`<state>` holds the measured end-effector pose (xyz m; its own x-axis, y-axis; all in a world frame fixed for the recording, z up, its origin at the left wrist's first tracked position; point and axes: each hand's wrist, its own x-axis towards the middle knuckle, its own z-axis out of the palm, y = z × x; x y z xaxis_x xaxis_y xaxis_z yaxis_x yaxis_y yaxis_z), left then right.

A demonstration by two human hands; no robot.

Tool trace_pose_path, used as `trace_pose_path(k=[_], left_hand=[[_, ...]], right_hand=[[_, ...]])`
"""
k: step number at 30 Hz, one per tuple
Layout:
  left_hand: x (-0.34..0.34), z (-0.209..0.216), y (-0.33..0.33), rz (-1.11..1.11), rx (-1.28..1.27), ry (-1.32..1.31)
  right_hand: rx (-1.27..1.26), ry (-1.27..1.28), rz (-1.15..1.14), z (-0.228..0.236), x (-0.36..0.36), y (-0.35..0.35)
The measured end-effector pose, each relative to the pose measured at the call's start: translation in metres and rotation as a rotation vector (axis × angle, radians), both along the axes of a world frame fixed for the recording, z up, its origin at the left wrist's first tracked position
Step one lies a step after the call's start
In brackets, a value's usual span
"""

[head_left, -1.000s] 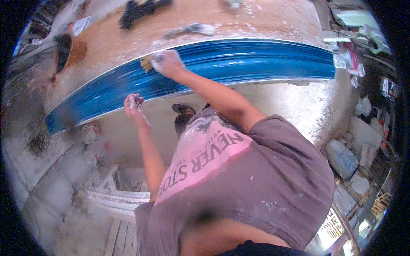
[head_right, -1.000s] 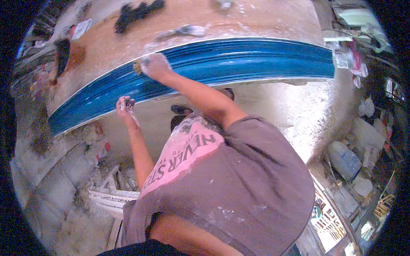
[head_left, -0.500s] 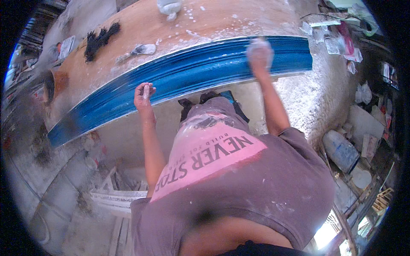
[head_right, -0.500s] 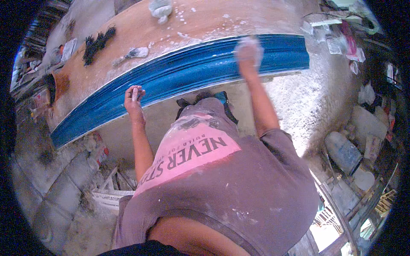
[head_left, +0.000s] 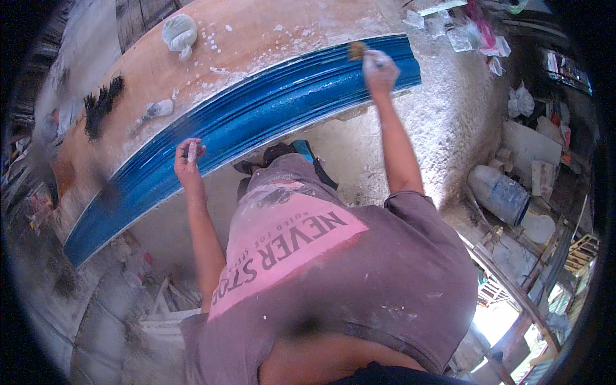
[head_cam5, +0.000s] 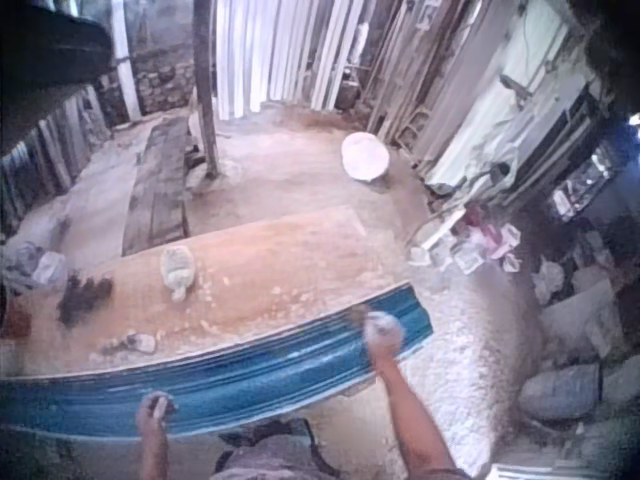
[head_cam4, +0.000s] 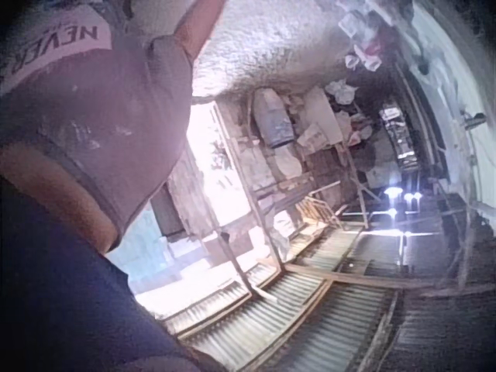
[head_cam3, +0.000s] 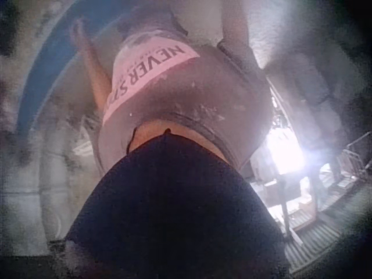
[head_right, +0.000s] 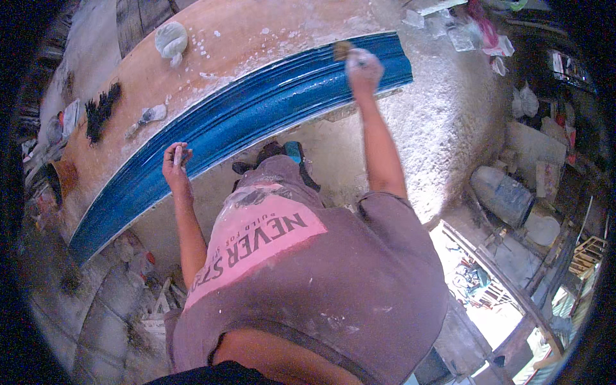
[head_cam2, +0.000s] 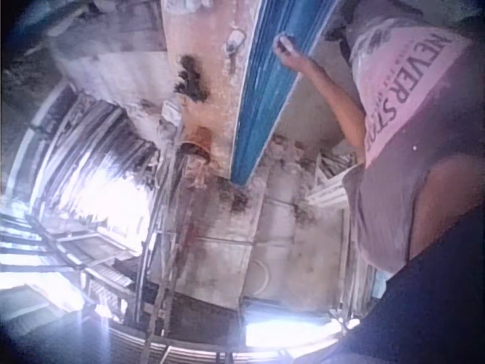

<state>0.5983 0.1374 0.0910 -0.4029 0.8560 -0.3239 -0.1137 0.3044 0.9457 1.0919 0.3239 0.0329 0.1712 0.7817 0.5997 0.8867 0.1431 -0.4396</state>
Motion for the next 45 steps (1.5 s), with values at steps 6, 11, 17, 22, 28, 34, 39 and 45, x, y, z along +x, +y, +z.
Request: trace_pose_path(k=[6,11,17,22,28,34,39,45], left_hand=[[0.01,-0.005,0.003,-0.105,-0.072,-0.005],[0.013,-0.007,0.005,-0.134,-0.081,0.052],[0.02,0.002,0.021,-0.129,-0.111,0.023],[0.014,0.021,0.026,-0.241,-0.118,0.145],[-0.048,-0.031,0.008,-0.259,-0.001,0.159],[-0.108,-0.001,-0.106,0.077,-0.111,0.084],[-0.174,0.003,-0.14,0.156,-0.114,-0.05],[-0.322,-0.013,-0.191,0.13,-0.015,0.086]], right_hand=[[-0.321,-0.308,-0.301,-0.032,0.235,0.086],[-0.25,-0.411,-0.057,-0.033,0.073,0.039],[-0.616,0.54,0.279,0.025,-0.019,-0.007],[-0.534,0.035,-0.2,-0.057,0.245,0.091],[-0.259,-1.366,0.039,-0.056,0.331,0.04],[-0.656,0.145,0.243,0.054,-0.033,-0.057],[-0.738,0.502,0.362,0.06,-0.197,-0.094],[-0.723,0.694,0.467,0.041,-0.439,-0.181]])
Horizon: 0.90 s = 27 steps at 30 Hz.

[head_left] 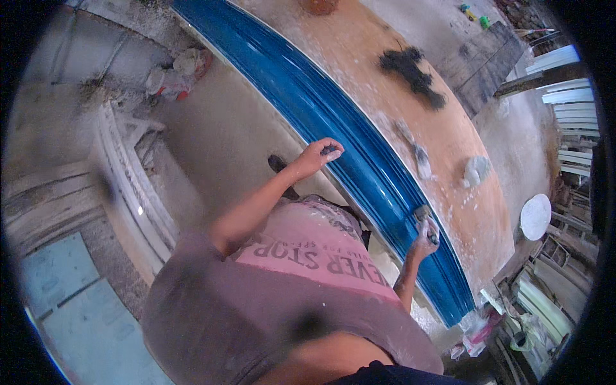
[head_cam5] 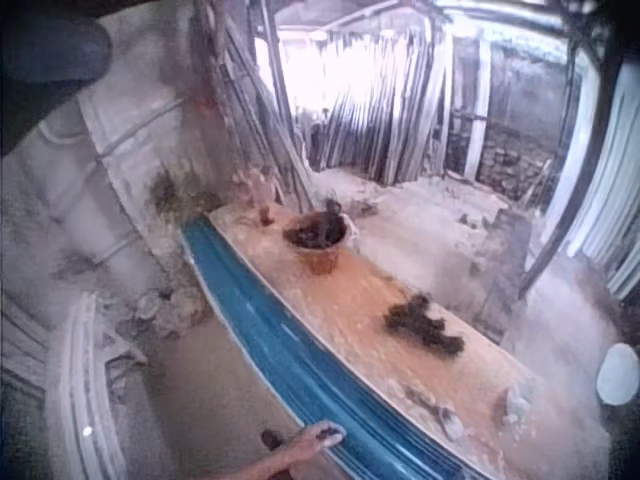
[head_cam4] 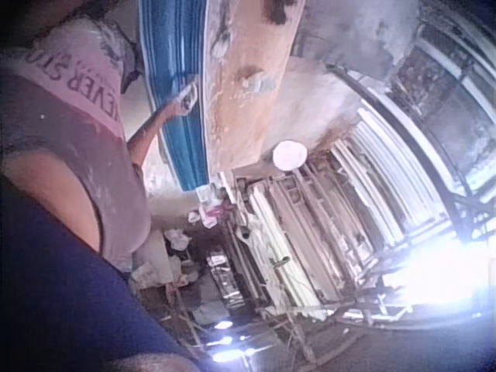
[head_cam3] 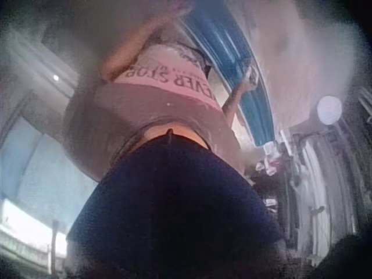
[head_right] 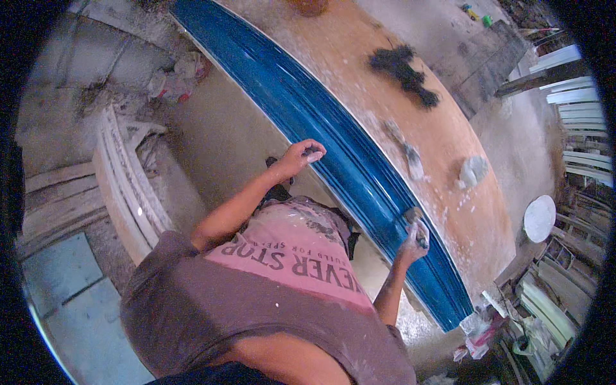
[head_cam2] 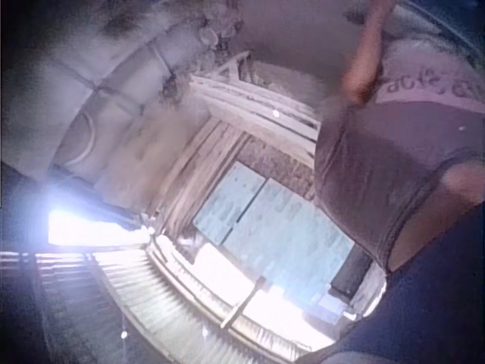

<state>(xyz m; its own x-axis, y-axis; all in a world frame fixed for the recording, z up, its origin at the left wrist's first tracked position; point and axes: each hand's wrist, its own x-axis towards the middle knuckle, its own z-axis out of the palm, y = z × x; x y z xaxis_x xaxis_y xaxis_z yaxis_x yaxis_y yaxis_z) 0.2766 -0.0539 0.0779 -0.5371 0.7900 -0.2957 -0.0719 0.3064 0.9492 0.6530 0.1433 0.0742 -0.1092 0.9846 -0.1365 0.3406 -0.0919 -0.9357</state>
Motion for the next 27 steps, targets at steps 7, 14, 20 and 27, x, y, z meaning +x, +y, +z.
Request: trace_pose_path(k=[7,14,20,27], left_hand=[[-0.209,0.022,-0.1,0.228,0.032,-0.114],[-0.372,0.03,-0.202,0.561,0.076,-0.217],[-0.488,0.01,-0.251,0.714,0.14,-0.217],[-0.667,0.015,-0.308,0.84,-0.071,-0.069]], right_hand=[[0.011,0.213,-0.01,-0.015,-0.314,-0.067],[0.029,0.308,0.113,-0.011,-0.59,-0.129],[0.087,0.204,0.203,0.007,-0.812,-0.17],[0.009,0.289,0.286,-0.014,-1.081,-0.213]])
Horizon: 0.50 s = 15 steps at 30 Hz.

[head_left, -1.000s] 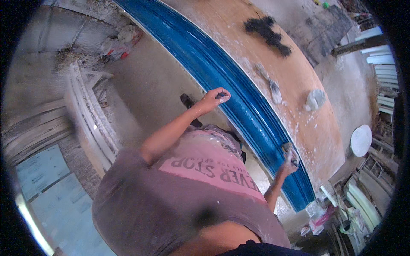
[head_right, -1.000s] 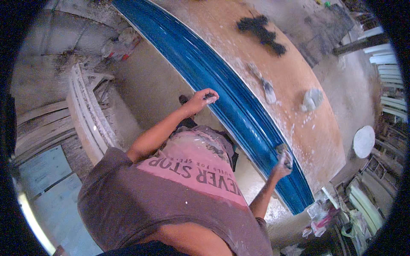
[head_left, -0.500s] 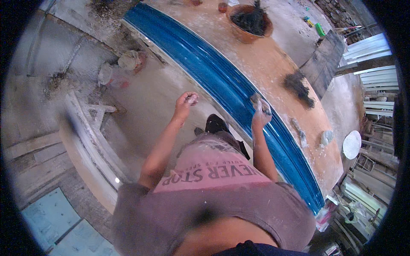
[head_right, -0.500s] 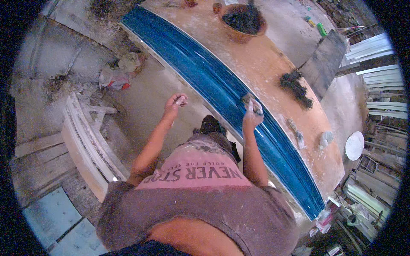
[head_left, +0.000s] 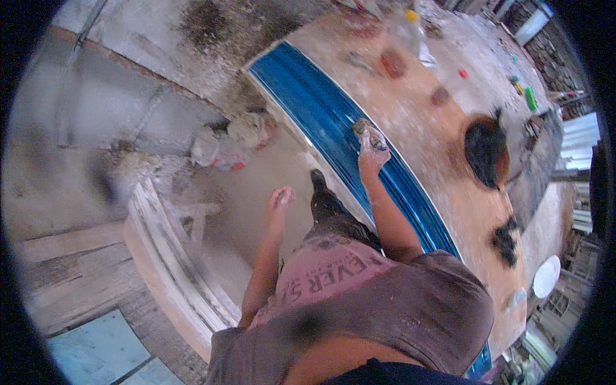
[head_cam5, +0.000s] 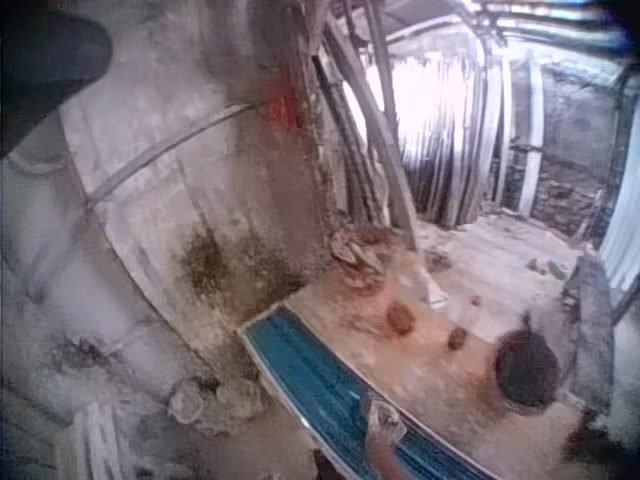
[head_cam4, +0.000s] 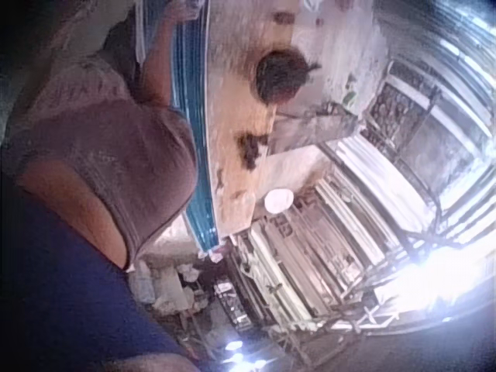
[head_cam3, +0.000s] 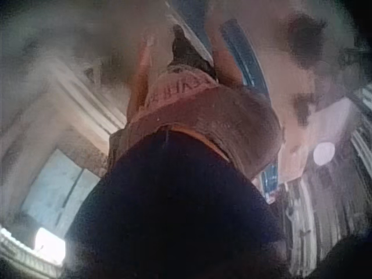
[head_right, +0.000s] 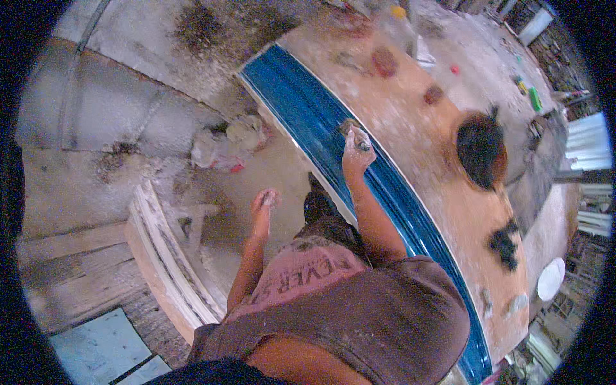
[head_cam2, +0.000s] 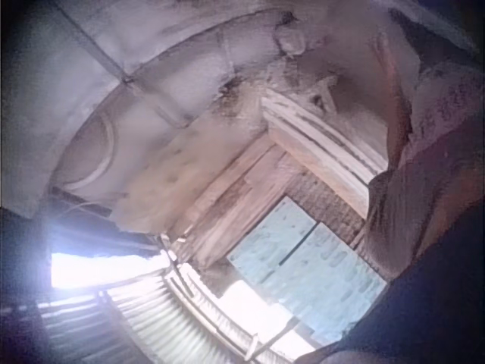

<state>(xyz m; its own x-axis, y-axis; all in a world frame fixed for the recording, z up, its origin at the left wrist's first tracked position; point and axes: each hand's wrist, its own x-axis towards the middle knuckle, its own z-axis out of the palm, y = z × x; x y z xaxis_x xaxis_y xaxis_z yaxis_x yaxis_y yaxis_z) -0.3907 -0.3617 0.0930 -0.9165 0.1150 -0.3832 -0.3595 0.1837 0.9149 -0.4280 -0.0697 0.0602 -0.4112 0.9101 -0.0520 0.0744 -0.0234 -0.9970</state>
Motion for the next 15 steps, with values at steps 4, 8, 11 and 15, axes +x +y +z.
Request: trace_pose_path(k=[4,8,11,15], left_hand=[[-0.1,0.026,-0.014,0.109,-0.027,-0.017],[-0.178,0.055,-0.003,0.148,-0.021,0.033],[-0.214,0.045,0.004,0.12,0.027,0.044],[-0.246,0.044,0.046,-0.052,0.071,0.048]], right_hand=[[0.245,-0.155,0.075,0.009,-0.165,-0.01],[0.207,-0.054,0.166,-0.018,-0.342,-0.024],[0.387,-0.093,0.203,-0.023,-0.456,-0.036],[0.705,-0.241,-0.002,-0.035,-0.512,-0.023]])
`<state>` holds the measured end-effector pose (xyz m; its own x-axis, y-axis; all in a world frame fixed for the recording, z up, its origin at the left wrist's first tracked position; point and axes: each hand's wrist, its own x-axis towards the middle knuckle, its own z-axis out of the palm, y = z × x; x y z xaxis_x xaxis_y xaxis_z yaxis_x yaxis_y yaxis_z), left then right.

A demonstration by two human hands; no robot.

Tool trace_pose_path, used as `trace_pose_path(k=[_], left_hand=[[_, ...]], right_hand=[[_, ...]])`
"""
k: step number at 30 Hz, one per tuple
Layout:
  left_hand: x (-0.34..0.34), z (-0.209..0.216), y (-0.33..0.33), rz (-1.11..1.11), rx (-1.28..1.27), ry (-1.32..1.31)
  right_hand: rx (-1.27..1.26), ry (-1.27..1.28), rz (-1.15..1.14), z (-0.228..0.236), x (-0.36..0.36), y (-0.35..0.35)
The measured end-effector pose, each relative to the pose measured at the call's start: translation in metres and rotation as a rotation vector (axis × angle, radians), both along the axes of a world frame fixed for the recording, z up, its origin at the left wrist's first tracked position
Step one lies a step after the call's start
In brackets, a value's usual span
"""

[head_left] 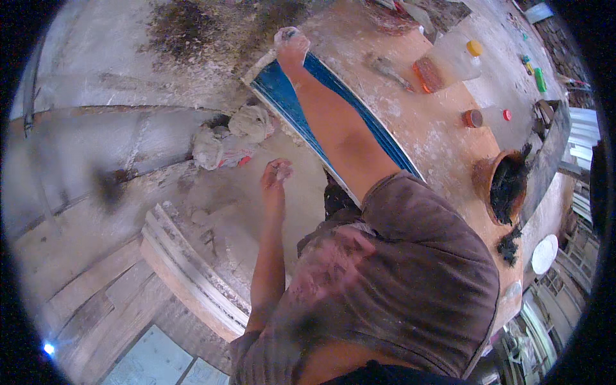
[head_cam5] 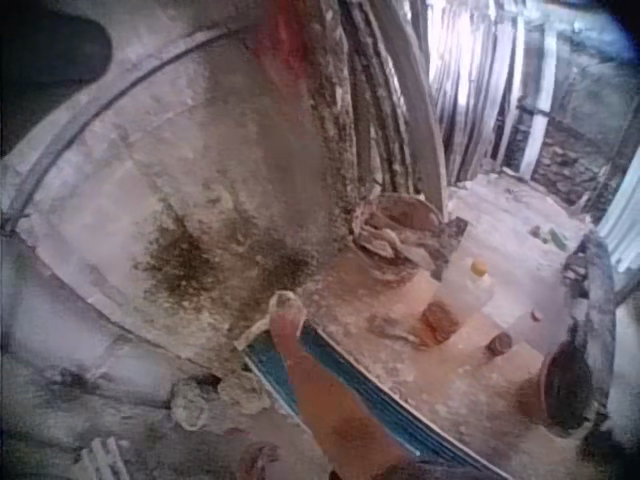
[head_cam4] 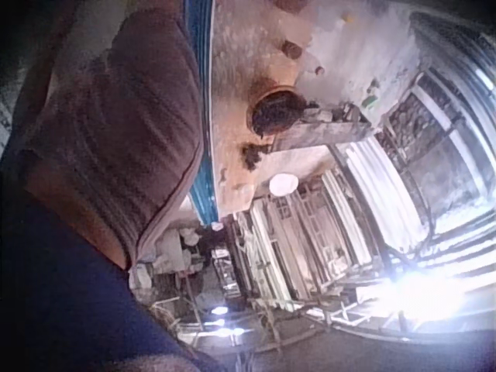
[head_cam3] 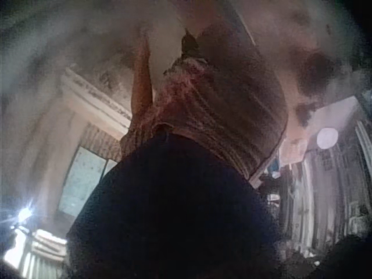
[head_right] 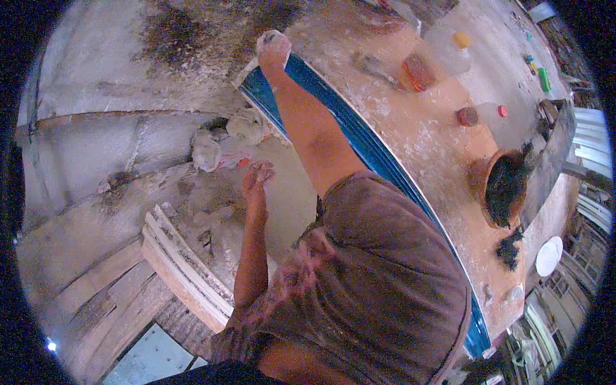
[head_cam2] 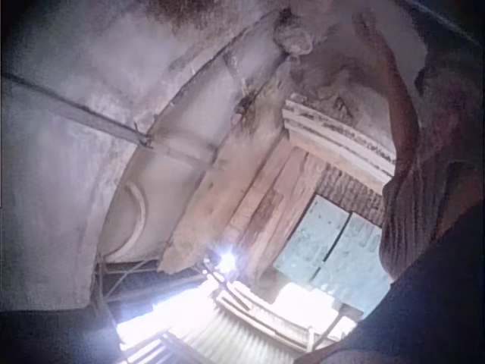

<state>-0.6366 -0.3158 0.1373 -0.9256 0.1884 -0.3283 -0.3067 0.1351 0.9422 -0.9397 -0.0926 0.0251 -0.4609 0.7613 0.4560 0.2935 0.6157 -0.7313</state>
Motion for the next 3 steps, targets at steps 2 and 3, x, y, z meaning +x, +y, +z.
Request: trace_pose_path(k=[2,3], left_hand=[[0.001,0.003,0.01,-0.094,-0.016,-0.048],[0.009,0.003,0.011,-0.105,-0.028,-0.064]], right_hand=[[0.071,-0.09,0.124,-0.004,0.017,0.006],[-0.086,-0.085,0.368,0.005,0.045,0.005]])
